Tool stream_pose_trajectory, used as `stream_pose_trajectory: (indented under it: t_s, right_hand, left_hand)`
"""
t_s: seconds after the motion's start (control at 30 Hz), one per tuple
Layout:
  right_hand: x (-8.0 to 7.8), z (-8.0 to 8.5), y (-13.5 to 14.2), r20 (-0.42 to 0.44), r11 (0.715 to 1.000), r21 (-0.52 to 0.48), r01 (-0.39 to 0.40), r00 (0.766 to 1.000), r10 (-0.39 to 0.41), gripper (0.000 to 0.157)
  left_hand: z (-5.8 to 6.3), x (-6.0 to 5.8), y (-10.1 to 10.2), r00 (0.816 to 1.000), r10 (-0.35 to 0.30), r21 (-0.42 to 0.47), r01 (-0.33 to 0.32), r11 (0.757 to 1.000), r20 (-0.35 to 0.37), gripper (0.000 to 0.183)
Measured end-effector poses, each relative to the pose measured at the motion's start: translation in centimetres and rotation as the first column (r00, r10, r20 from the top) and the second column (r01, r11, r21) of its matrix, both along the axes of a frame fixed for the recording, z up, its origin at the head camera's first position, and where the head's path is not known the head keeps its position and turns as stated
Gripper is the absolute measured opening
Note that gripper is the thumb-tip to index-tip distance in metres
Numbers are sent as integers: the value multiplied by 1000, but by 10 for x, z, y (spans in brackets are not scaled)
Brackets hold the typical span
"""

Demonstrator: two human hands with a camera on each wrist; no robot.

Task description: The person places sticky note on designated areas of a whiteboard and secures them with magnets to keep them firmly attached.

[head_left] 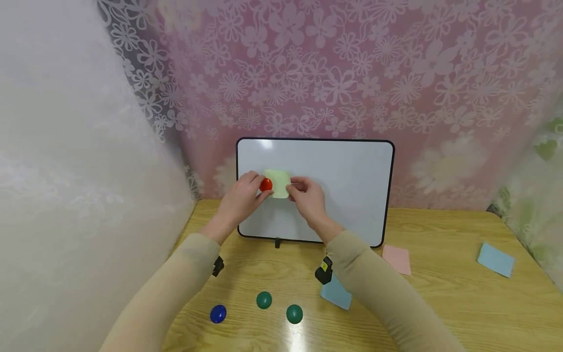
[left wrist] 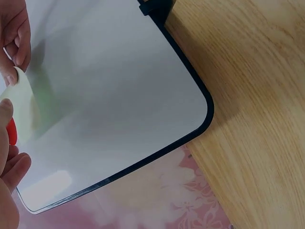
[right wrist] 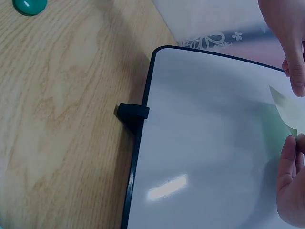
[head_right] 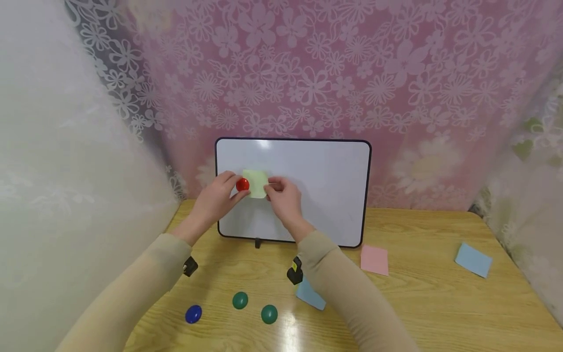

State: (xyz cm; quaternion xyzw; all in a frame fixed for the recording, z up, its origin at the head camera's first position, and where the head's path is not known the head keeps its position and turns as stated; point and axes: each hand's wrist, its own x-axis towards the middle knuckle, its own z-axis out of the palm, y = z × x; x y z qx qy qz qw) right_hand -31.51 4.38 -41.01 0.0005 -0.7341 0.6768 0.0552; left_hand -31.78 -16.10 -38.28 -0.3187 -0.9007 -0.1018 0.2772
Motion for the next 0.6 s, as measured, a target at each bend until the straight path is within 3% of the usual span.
stream_pose_trajectory:
  t_s: [0.2, 0.6]
  right_hand:
    - [-8, 11, -7, -19, 1000, 11, 25, 999, -25, 29]
    - [-21, 25, -23, -106, 996, 59, 60, 993, -54, 25]
  left_hand:
    - [6, -10, 2, 999, -4, 32, 5, 999, -49, 40]
    - [21, -22, 4, 997, 64, 33, -62, 998, -48, 38]
